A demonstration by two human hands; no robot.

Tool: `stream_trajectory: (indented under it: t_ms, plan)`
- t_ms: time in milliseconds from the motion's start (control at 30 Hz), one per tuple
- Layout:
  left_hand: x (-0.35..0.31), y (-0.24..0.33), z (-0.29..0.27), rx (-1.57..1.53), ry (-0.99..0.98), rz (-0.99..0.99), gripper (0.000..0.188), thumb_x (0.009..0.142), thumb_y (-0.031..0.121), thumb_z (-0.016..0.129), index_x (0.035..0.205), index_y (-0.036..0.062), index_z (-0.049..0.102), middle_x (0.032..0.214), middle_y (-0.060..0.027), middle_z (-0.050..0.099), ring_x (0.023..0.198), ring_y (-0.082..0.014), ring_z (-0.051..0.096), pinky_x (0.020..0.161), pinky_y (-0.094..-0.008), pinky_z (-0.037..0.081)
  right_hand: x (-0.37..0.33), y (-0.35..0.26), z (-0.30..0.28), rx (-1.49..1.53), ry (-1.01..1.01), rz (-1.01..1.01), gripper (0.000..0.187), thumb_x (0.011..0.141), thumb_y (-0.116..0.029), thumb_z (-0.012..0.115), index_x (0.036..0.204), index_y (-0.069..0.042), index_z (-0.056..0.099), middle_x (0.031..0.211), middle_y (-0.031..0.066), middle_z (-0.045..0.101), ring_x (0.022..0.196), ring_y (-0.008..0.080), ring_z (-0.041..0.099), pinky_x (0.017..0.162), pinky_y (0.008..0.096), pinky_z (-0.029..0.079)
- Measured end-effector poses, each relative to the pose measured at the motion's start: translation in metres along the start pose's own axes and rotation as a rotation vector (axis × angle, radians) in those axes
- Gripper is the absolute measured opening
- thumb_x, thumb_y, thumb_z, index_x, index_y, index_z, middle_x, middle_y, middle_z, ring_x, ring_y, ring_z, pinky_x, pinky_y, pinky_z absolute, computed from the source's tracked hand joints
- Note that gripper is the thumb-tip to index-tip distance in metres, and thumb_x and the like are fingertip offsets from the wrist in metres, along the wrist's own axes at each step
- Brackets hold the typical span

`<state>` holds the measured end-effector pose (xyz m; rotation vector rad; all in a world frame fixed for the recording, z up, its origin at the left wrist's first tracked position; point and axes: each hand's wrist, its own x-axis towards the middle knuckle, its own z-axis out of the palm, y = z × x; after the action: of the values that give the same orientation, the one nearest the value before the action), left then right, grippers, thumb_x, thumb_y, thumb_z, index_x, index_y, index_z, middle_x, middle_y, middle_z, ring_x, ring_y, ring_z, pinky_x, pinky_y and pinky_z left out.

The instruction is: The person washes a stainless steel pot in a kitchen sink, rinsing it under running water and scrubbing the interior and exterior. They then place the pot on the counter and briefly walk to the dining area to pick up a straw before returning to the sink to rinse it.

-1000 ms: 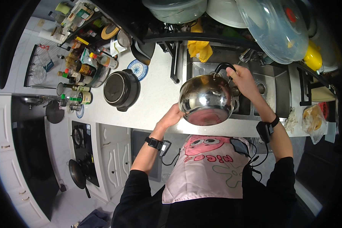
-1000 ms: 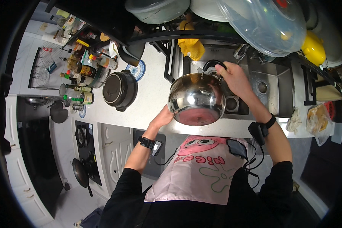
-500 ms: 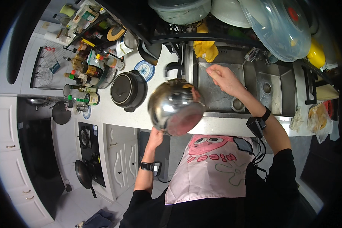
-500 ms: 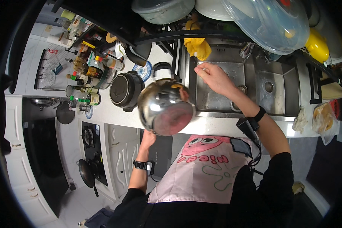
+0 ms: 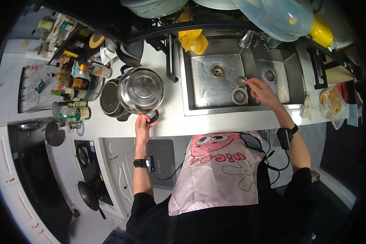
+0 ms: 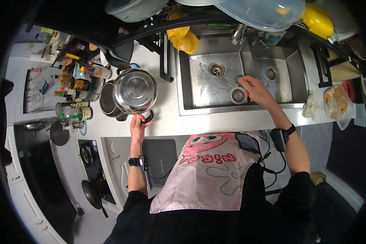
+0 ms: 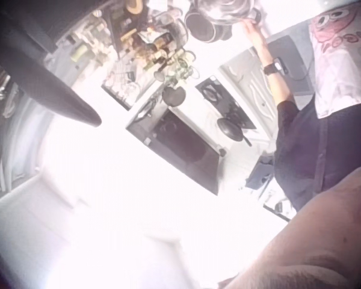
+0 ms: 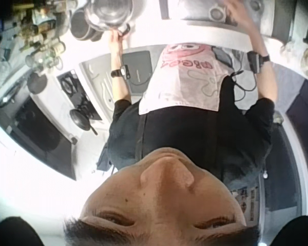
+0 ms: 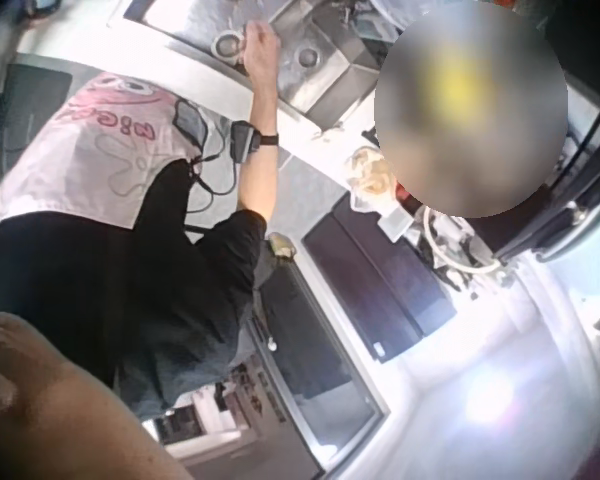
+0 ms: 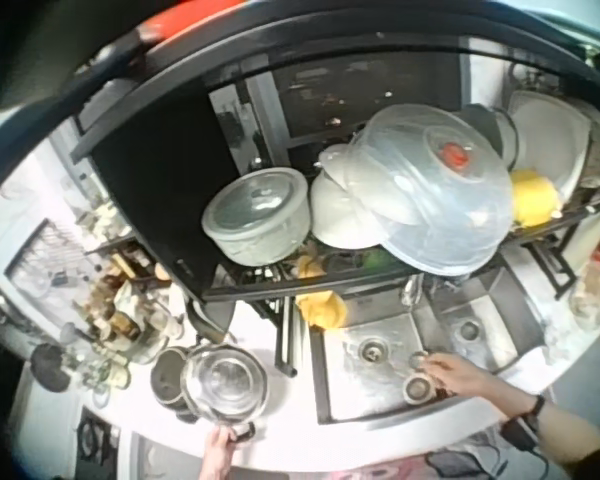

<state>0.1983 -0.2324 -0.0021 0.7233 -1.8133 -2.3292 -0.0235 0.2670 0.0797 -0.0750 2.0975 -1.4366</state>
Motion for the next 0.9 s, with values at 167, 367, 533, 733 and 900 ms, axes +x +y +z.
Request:
stream_trajectory:
  t_ms: [167,367,533,733,900]
  plan:
    - [0.034,0.001,0.006,-0.075,-0.039,-0.043,0.03,0.11,0.027,0.038,0.091,0.0085,0.052,0.084,0.001,0.047,0.071,-0.0083,0.05,0.082,-0.0409,0.063,-0.014,0.031,-0.013,0.04,0.072,0.039,0.035,0.104,-0.037,0.051,0.111,-0.005,0.063,0.064,-0.002,0.052,0.049,0.005,0.044,0.043,0.0232,0.037]
    - [0.069,0.001,0.009,-0.169,0.027,-0.108,0.027,0.109,0.028,0.04,0.097,0.0094,0.055,0.086,0.0001,0.052,0.076,-0.0105,0.059,0.085,-0.0424,0.063,-0.028,0.069,-0.029,0.11,0.127,0.11,0.035,0.103,-0.037,0.053,0.114,-0.005,0.063,0.064,-0.0012,0.052,0.049,0.0053,0.045,0.043,0.0234,0.038]
    - [0.092,0.002,0.01,-0.195,0.032,-0.101,0.026,0.108,0.028,0.042,0.097,0.0093,0.055,0.087,-0.0002,0.052,0.079,-0.0128,0.062,0.088,-0.0429,0.062,-0.034,0.096,-0.041,0.114,0.13,0.146,0.036,0.104,-0.036,0.053,0.119,-0.005,0.062,0.066,0.0001,0.053,0.05,0.0055,0.045,0.042,0.0236,0.038]
    - [0.115,-0.002,0.007,-0.255,0.029,-0.109,0.024,0.108,0.027,0.044,0.097,0.0092,0.056,0.088,0.0004,0.053,0.082,-0.0136,0.063,0.092,-0.0416,0.06,-0.038,0.121,-0.05,0.084,0.173,0.154,0.035,0.105,-0.033,0.052,0.12,-0.004,0.062,0.068,0.0013,0.056,0.049,0.0057,0.046,0.042,0.0237,0.038]
    - [0.125,-0.006,0.003,-0.275,0.091,-0.139,0.022,0.108,0.025,0.045,0.098,0.0086,0.057,0.088,-0.0003,0.055,0.083,-0.0141,0.064,0.093,-0.0417,0.059,-0.042,0.126,-0.061,0.013,0.179,0.176,0.032,0.105,-0.03,0.051,0.12,-0.004,0.062,0.069,0.0017,0.057,0.049,0.0058,0.046,0.042,0.0231,0.038]
